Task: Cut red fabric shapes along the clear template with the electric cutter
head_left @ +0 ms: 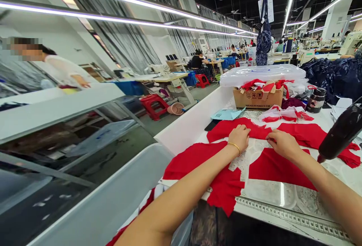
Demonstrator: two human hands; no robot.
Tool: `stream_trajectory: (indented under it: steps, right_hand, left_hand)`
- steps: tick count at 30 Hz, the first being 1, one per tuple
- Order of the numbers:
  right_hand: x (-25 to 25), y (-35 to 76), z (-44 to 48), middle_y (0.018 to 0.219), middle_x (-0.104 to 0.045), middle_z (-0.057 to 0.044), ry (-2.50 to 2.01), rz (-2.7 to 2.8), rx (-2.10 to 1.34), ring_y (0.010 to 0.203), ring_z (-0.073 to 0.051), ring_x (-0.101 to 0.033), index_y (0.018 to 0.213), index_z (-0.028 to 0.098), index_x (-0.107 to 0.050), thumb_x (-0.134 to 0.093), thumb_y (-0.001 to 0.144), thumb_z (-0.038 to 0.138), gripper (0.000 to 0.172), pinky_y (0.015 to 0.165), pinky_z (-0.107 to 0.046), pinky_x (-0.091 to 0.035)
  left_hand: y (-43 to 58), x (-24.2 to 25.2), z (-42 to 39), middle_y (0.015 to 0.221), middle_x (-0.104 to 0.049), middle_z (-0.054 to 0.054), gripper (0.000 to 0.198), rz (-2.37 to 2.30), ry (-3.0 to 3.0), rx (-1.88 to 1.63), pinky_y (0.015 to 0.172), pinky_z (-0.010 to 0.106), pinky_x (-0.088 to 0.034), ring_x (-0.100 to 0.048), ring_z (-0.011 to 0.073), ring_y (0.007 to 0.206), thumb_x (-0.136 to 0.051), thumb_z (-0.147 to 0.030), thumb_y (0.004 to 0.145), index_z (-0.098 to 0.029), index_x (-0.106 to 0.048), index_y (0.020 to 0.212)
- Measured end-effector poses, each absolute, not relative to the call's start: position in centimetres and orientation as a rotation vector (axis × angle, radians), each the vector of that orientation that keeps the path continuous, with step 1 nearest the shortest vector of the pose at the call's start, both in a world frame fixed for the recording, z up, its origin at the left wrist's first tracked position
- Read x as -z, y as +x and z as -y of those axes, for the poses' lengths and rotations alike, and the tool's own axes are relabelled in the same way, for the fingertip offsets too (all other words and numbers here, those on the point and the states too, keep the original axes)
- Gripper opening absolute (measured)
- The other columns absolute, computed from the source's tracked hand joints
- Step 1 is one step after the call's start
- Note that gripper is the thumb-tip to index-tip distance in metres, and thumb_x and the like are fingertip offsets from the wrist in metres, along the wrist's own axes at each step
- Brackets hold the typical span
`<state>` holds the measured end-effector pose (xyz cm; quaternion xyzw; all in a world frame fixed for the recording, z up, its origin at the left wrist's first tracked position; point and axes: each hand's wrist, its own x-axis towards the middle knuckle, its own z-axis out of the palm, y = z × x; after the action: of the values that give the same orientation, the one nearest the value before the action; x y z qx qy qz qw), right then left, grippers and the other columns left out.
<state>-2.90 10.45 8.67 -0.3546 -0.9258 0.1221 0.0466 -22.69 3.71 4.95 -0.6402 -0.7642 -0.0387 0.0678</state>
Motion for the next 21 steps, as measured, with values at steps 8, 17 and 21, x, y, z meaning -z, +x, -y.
stream_trajectory:
  steps: [8,17,21]
  right_hand:
    - [-6.6,-8.7,-12.6,0.127,-0.067,-0.008,-1.080,2.807,-0.294,0.102,-0.024,-0.072,0.120,0.027,-0.073,-0.055,0.098,0.022,0.029,0.068,-0.029,-0.048]
    - [-6.7,-7.2,-12.4,0.120,-0.069,-0.009,-1.050,2.628,-0.192,0.090,-0.021,-0.070,0.105,0.021,-0.067,-0.049,0.098,0.021,0.020,0.059,-0.027,-0.037]
    - [-6.5,-4.1,-11.9,0.093,-0.073,-0.005,-0.997,2.589,-0.180,0.074,-0.019,-0.068,0.091,0.021,-0.061,-0.052,0.092,0.017,0.009,0.058,-0.025,-0.035]
  left_hand:
    - [-25.9,-3.7,-1.3,0.133,-0.063,0.010,0.030,2.297,-1.903,0.113,0.100,0.049,-0.055,-0.064,0.0269,0.119,-0.067,-0.032,0.101,-0.018,-0.064,0.127]
    - [-25.6,-3.1,-1.7,0.122,-0.066,0.012,0.037,2.232,-1.861,0.181,0.100,0.042,-0.052,-0.061,0.0280,0.116,-0.071,-0.041,0.095,-0.016,-0.065,0.122]
    - [-24.7,-3.4,-2.6,0.114,-0.065,0.013,0.027,2.148,-1.822,0.205,0.098,0.044,-0.050,-0.058,0.0301,0.110,-0.074,-0.033,0.089,-0.016,-0.068,0.110]
